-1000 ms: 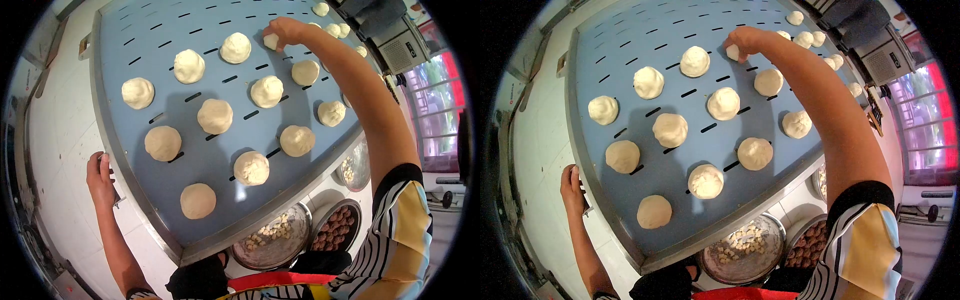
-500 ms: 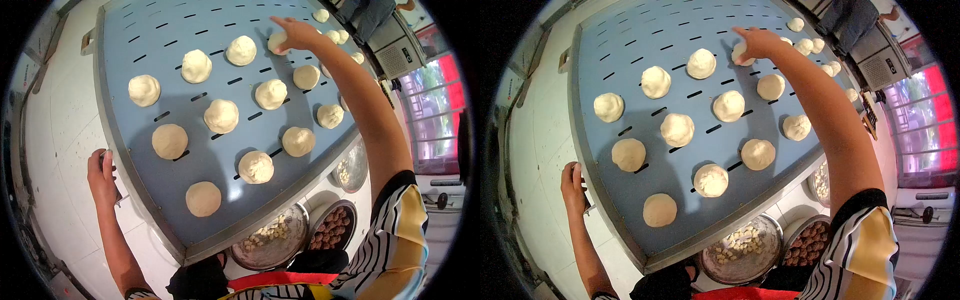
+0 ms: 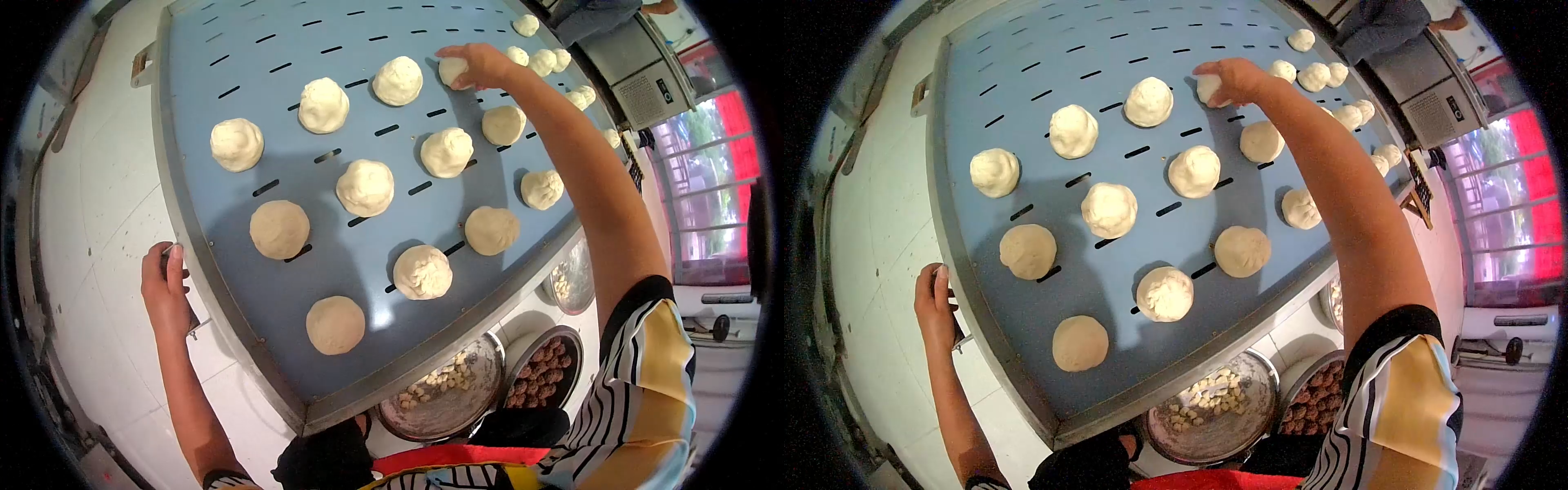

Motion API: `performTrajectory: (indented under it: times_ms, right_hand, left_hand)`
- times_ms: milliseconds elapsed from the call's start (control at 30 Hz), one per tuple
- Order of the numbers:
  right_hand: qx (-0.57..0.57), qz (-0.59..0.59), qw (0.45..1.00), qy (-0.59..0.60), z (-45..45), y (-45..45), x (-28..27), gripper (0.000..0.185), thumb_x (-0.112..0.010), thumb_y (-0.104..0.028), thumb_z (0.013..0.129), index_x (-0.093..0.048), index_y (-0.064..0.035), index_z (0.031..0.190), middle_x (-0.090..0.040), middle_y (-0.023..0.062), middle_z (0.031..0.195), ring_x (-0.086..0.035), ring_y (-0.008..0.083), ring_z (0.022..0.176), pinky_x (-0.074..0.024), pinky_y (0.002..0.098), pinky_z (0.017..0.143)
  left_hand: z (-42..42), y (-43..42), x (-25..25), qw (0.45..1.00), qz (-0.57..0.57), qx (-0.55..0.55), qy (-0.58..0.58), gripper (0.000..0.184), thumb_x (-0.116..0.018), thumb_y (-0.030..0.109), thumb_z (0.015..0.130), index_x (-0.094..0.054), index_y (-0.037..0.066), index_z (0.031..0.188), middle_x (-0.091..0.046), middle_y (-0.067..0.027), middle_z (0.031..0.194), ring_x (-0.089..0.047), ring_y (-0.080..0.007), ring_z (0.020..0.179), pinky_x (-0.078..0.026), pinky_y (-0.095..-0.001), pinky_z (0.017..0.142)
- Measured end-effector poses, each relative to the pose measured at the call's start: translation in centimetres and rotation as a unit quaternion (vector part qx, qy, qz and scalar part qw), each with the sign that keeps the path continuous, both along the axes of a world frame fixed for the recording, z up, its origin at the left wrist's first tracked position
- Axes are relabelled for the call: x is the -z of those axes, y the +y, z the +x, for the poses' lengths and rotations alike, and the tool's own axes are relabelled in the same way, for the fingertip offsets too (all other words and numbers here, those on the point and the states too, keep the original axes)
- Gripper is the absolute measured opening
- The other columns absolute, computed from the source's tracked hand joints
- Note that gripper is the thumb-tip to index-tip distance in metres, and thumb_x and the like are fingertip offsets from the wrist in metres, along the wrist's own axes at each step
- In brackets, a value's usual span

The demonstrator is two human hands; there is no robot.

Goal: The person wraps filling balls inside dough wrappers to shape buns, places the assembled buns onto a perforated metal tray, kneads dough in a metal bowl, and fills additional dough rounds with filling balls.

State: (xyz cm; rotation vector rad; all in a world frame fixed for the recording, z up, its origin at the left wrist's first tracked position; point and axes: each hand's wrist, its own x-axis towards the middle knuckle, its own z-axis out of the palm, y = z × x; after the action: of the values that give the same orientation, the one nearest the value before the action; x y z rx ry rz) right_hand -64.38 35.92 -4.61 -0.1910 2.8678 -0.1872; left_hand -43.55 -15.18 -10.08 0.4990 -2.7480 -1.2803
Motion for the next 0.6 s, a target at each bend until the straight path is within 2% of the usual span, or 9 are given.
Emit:
performTrajectory:
  times_ms: [33, 133, 233, 367, 433, 533, 567, 600]
  right_hand:
    - [-0.018, 0.005, 1.000, -0.010, -0.1, 0.0, 0.0, 0.057, -0.079, -0.017, 0.069, -0.055, -0.0188, 0.121, -0.065, 0.0141, 0.086, -0.063, 0.0234, 0.057, -0.0545, 0.0365, 0.056]
    - [-0.071, 0.007, 0.996, 0.060, -0.7, 0.8, 1.6, 0.054, -0.078, -0.015, 0.069, -0.056, -0.0184, 0.119, -0.065, 0.0137, 0.087, -0.063, 0.0243, 0.057, -0.0535, 0.0375, 0.057]
    - [-0.011, -0.005, 1.000, -0.008, 0.0, 0.3, 0.5, 0.050, -0.078, -0.017, 0.070, -0.058, -0.0172, 0.116, -0.064, 0.0147, 0.089, -0.064, 0.0248, 0.060, -0.0539, 0.0377, 0.058]
    - [-0.027, 0.051, 0.998, -0.017, -0.4, 0.2, 0.5, 0.069, -0.078, -0.024, 0.070, -0.045, -0.0252, 0.131, -0.063, 0.0160, 0.096, -0.065, 0.0270, 0.065, -0.0556, 0.0384, 0.057]
    - [-0.021, 0.068, 0.997, -0.037, 1.0, -1.3, -1.9, 0.082, -0.079, -0.028, 0.070, -0.035, -0.0307, 0.139, -0.063, 0.0166, 0.099, -0.065, 0.0282, 0.068, -0.0563, 0.0386, 0.055]
    - [0.116, -0.053, 0.992, 0.002, 0.2, -0.3, -4.3, 0.099, -0.081, -0.036, 0.068, -0.018, -0.0344, 0.145, -0.062, 0.0174, 0.101, -0.066, 0.0282, 0.069, -0.0564, 0.0376, 0.052]
    - [0.128, -0.110, 0.983, 0.068, 0.1, 0.8, -4.6, 0.094, -0.077, -0.048, 0.070, -0.027, -0.0169, 0.144, -0.062, 0.0200, 0.100, -0.066, 0.0266, 0.068, -0.0565, 0.0368, 0.051]
    - [0.167, -0.137, 0.971, 0.101, -0.4, 1.7, -4.8, 0.090, -0.074, -0.052, 0.071, -0.032, -0.0100, 0.139, -0.061, 0.0208, 0.101, -0.066, 0.0259, 0.066, -0.0564, 0.0367, 0.050]
  left_hand:
    - [0.0, -0.1, 0.1, 1.000, 0.000, 0.003, -0.002, 0.040, -0.054, 0.038, 0.092, -0.057, 0.003, 0.112, -0.060, -0.0089, 0.094, -0.058, -0.0157, 0.075, -0.046, -0.0277, 0.059]
    - [-0.1, -0.3, 0.3, 1.000, 0.001, 0.008, 0.000, 0.040, -0.054, 0.038, 0.092, -0.057, 0.003, 0.112, -0.060, -0.0090, 0.093, -0.058, -0.0158, 0.075, -0.046, -0.0276, 0.059]
    - [0.0, -0.3, 0.3, 1.000, 0.001, 0.013, 0.003, 0.040, -0.054, 0.038, 0.092, -0.057, 0.003, 0.112, -0.060, -0.0090, 0.093, -0.058, -0.0158, 0.075, -0.046, -0.0276, 0.060]
    - [0.0, -0.3, 0.3, 1.000, 0.002, 0.009, 0.004, 0.039, -0.054, 0.038, 0.092, -0.057, 0.004, 0.112, -0.060, -0.0089, 0.093, -0.058, -0.0155, 0.075, -0.046, -0.0276, 0.060]
    - [0.0, -0.1, 0.1, 1.000, -0.004, 0.007, 0.006, 0.040, -0.053, 0.039, 0.093, -0.057, 0.004, 0.111, -0.060, -0.0084, 0.094, -0.057, -0.0152, 0.075, -0.046, -0.0275, 0.059]
    - [0.1, 0.0, 0.2, 1.000, -0.016, 0.012, 0.008, 0.041, -0.050, 0.042, 0.093, -0.058, 0.005, 0.110, -0.061, -0.0079, 0.097, -0.056, -0.0151, 0.075, -0.046, -0.0273, 0.059]
    - [0.0, -0.2, 0.3, 1.000, -0.015, 0.013, 0.006, 0.041, -0.050, 0.042, 0.093, -0.058, 0.005, 0.110, -0.061, -0.0080, 0.097, -0.056, -0.0153, 0.075, -0.046, -0.0275, 0.059]
    - [0.0, -0.3, 0.3, 1.000, -0.014, 0.014, 0.004, 0.041, -0.050, 0.042, 0.093, -0.058, 0.005, 0.110, -0.061, -0.0082, 0.098, -0.056, -0.0155, 0.076, -0.046, -0.0277, 0.059]
